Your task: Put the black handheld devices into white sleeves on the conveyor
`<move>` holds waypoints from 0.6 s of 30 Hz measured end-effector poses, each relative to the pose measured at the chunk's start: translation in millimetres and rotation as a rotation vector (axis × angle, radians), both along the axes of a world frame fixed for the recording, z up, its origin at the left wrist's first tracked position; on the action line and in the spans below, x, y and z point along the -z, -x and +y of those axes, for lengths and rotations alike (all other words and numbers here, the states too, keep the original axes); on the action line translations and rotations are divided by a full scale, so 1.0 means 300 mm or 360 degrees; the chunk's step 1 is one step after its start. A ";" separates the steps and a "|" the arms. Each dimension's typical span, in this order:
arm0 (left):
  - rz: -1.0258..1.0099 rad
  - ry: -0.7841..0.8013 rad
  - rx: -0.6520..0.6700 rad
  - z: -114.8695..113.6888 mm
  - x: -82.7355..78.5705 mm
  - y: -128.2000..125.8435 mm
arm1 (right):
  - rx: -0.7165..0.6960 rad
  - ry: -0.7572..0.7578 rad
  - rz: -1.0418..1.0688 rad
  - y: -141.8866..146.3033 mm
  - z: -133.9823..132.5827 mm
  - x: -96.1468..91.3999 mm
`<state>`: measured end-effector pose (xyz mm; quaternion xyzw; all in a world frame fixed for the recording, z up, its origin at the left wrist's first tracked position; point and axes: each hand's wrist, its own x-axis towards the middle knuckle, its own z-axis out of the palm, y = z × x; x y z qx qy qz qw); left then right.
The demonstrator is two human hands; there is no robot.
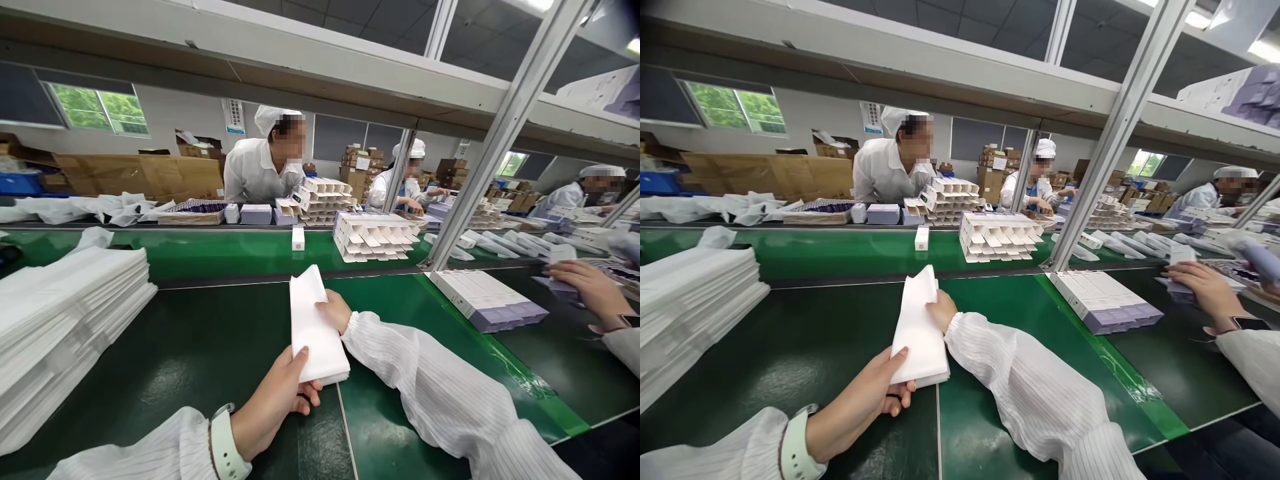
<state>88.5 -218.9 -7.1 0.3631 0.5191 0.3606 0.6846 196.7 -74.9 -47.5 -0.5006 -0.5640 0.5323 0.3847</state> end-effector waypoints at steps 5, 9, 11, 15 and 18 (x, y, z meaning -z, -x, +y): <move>0.0046 0.0049 0.0012 -0.004 0.005 -0.002 | -0.0012 -0.0264 -0.0468 -0.006 -0.016 -0.023; 0.0130 0.0093 0.0100 -0.005 0.001 0.005 | -0.0034 -0.0483 -0.0829 -0.011 -0.041 -0.059; 0.0187 0.0113 0.0150 -0.003 -0.005 0.010 | -0.0053 -0.0590 -0.0997 -0.013 -0.047 -0.064; 0.0255 0.0157 0.0208 0.001 -0.028 0.019 | -0.0012 -0.0658 -0.1262 -0.017 -0.043 -0.051; 0.0396 0.0231 0.0362 0.011 -0.044 0.049 | -0.0003 -0.0594 -0.1289 -0.028 -0.037 -0.040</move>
